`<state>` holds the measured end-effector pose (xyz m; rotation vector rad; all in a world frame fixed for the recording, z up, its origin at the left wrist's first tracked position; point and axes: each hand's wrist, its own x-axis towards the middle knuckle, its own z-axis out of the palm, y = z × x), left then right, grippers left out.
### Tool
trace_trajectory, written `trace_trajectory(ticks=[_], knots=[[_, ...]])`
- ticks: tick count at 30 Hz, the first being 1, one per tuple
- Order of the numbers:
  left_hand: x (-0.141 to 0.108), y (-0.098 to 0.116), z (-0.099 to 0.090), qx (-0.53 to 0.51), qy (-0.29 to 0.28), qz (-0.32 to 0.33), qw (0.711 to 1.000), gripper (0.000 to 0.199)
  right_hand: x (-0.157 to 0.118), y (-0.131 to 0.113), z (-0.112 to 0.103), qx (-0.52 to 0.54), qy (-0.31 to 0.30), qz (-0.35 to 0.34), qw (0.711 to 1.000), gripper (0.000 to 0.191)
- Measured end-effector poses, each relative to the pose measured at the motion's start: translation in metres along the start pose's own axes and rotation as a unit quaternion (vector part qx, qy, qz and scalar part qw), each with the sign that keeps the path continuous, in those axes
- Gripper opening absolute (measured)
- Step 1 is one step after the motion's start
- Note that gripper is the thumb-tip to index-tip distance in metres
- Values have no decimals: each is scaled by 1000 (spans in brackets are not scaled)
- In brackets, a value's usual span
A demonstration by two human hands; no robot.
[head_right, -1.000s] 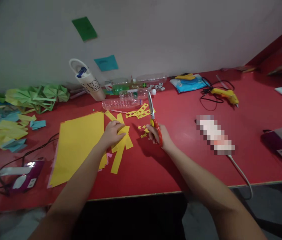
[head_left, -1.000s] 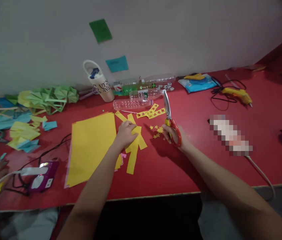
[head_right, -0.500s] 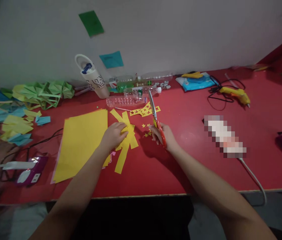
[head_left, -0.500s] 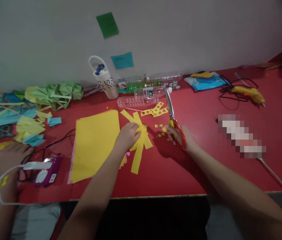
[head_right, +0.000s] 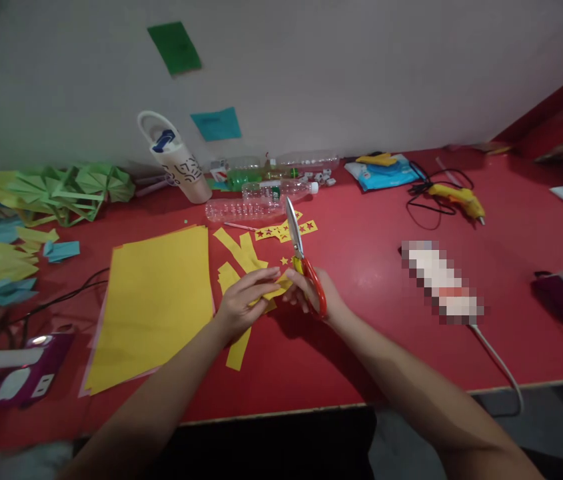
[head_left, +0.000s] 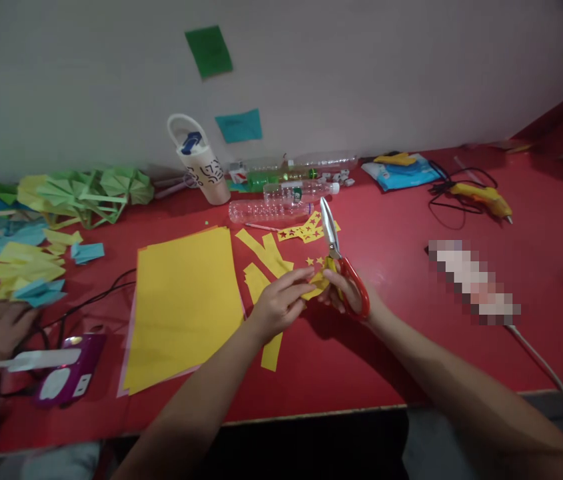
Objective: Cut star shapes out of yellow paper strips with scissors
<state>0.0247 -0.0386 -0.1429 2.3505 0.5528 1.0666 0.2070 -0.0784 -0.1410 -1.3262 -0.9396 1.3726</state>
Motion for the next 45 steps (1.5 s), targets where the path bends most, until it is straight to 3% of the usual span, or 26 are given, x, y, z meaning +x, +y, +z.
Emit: trace_trajectory(ticks=[3,5,7,9,12,14,18,23,26,32,36,39,45], knots=[[-4,-4,1,-5,1,19,1000,33,0,0,0,19,12,2,1000,38],[-4,-5,-3,-42,-1,-14,999,38,-1,-1,0,26,18,-10,999,37],[-2,-4,-8,-135,-20,-107,985,46,-2,0,1,25,26,-25,999,35],[1,-1,-10,-246,-35,-197,948,43,-5,0,2,14,32,-32,999,34],[7,6,-9,-261,-35,-330,907,31,-9,0,5,-13,20,-25,999,35],[10,10,-6,-254,-74,-395,880,23,-12,-3,7,-28,6,-19,999,35],[12,11,-3,-294,-118,-402,859,25,-16,-9,11,-44,-1,-14,999,35],[12,6,-4,-404,-151,-431,792,27,-16,-14,13,-56,7,-27,998,39],[14,8,-5,-435,-150,-438,772,28,-15,-15,13,-75,9,-39,996,39],[15,8,0,-467,-94,-432,766,23,-13,-16,9,-119,-28,-64,990,42],[31,5,-8,-425,9,-441,790,18,-11,-28,-4,-212,-55,-81,972,46],[52,9,-20,-403,78,-406,816,16,-9,-38,-14,-264,-89,-75,958,47],[77,20,-32,-375,142,-362,841,5,-13,-41,-22,-248,-144,-78,955,52]])
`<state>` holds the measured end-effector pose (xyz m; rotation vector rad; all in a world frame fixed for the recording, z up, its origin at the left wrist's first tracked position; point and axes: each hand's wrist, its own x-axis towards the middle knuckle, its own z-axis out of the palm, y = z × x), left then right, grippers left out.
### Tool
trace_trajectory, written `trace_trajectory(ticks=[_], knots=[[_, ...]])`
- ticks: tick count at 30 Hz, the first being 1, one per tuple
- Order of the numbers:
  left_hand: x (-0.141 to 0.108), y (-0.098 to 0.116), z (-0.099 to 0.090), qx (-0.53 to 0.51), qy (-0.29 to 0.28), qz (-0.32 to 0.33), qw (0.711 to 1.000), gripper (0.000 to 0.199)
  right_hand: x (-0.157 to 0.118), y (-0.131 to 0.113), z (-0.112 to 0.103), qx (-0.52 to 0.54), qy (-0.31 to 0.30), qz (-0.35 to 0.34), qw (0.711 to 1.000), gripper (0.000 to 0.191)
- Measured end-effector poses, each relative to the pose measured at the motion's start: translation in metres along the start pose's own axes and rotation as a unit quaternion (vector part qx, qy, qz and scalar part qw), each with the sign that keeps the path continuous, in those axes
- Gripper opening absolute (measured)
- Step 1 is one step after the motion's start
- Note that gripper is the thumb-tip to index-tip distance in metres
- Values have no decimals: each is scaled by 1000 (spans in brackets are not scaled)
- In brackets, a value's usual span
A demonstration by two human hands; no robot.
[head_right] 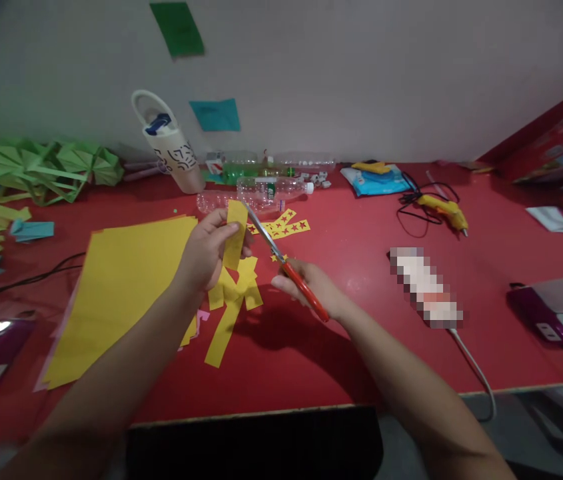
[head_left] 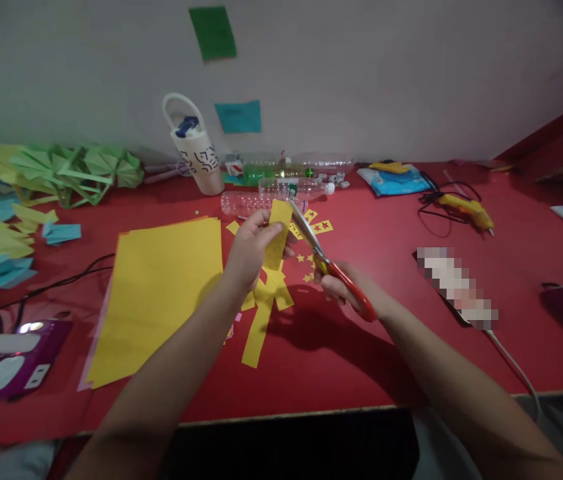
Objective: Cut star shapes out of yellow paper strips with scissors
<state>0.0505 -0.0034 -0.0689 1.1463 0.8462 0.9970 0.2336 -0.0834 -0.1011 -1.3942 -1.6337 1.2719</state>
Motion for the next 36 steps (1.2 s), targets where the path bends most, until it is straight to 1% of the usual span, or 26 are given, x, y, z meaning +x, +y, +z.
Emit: trace_trajectory(ticks=[4,10,12,15,19,24,27,36], knots=[[0,-4,-1,13,6,12,1000,4,-6,2,4,-1,-14,-11,1000,55],[-1,-12,-6,31,-10,42,999,6,-7,11,11,55,-33,-22,998,56],[-1,-14,-6,32,-5,51,998,6,-7,14,13,65,-37,-19,997,55],[-2,-16,-5,22,11,60,998,6,-8,14,13,64,-34,-17,997,54],[-4,-16,0,7,10,74,997,5,-9,9,15,72,-31,-6,997,55],[-6,-14,3,5,20,78,997,5,-9,5,17,84,-30,10,996,56],[-6,-14,3,8,16,81,997,5,-9,4,19,93,-28,19,995,56],[-6,-15,3,21,8,72,997,5,-9,11,21,119,-39,9,992,54]])
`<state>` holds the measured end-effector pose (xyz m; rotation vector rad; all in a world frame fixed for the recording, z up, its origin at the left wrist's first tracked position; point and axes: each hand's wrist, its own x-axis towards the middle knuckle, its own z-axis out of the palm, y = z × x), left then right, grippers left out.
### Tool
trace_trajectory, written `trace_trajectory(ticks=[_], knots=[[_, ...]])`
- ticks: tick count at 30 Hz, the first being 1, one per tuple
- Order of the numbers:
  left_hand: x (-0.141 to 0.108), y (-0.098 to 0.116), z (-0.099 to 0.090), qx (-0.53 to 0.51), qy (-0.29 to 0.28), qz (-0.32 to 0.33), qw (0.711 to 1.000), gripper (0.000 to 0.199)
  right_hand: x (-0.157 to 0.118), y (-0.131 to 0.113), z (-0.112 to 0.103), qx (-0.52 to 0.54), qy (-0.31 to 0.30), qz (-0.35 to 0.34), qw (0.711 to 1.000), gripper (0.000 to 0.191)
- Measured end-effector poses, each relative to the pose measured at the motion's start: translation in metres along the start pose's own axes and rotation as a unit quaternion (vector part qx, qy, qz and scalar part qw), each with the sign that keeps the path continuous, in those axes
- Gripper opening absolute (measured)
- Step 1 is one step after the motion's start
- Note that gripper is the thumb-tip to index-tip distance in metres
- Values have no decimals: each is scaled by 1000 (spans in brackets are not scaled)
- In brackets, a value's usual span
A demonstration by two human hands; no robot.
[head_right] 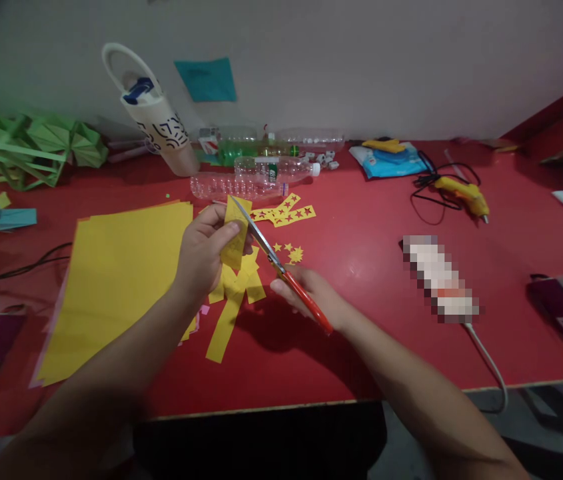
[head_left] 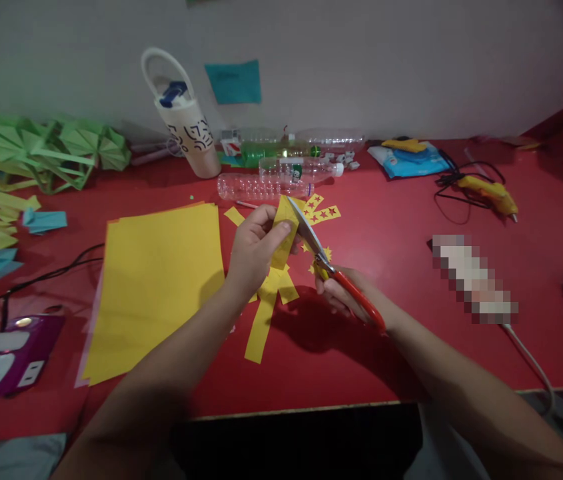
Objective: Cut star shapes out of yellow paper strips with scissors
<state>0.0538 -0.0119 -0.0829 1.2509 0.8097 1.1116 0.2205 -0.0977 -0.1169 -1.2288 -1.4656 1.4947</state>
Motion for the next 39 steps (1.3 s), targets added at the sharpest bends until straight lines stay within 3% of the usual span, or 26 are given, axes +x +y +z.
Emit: trace_trajectory(ticks=[9,39], knots=[[-1,1,0,11,10,-21,1000,6,-1,-3,0,-5,9,2,1000,52],[0,2,-8,4,-19,7,1000,7,-3,-8,-1,-13,23,7,1000,56]])
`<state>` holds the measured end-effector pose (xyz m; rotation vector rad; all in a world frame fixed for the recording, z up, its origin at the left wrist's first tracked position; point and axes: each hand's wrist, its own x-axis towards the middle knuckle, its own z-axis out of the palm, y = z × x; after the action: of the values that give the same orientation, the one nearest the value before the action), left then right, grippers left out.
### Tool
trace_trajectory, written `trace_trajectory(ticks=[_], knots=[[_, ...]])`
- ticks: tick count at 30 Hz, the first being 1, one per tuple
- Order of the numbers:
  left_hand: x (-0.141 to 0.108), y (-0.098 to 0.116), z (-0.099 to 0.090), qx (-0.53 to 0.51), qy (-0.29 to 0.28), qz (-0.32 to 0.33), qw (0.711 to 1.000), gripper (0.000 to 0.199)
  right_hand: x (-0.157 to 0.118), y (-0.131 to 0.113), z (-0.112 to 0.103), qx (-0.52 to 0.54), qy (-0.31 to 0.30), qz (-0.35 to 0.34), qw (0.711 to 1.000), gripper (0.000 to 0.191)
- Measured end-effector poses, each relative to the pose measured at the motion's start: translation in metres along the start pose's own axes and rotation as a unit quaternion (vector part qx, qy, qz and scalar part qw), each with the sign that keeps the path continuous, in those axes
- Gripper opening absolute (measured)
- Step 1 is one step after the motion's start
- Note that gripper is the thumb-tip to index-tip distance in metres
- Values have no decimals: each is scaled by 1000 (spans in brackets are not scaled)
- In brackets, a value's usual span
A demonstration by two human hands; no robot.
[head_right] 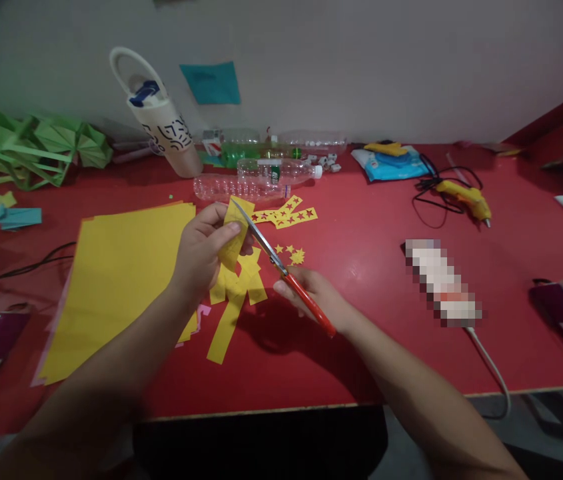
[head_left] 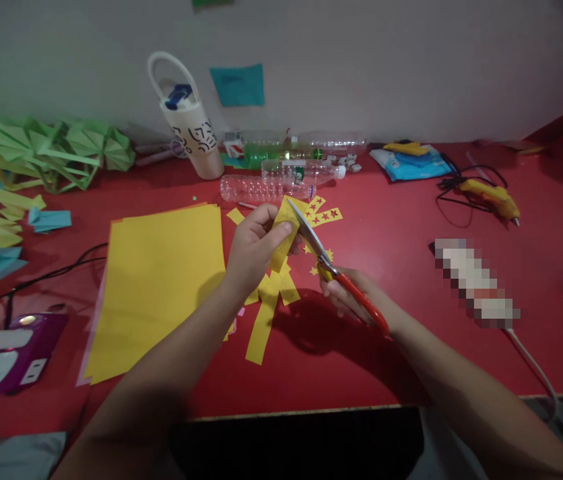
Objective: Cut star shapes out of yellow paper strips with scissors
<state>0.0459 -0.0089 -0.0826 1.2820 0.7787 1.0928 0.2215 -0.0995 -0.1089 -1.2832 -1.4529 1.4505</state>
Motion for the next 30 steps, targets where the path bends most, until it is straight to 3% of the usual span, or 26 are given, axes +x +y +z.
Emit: trace_trajectory(ticks=[30], knots=[[0,3,0,1,0,0,1000,7,-1,-2,1,-3,6,5,1000,48]])
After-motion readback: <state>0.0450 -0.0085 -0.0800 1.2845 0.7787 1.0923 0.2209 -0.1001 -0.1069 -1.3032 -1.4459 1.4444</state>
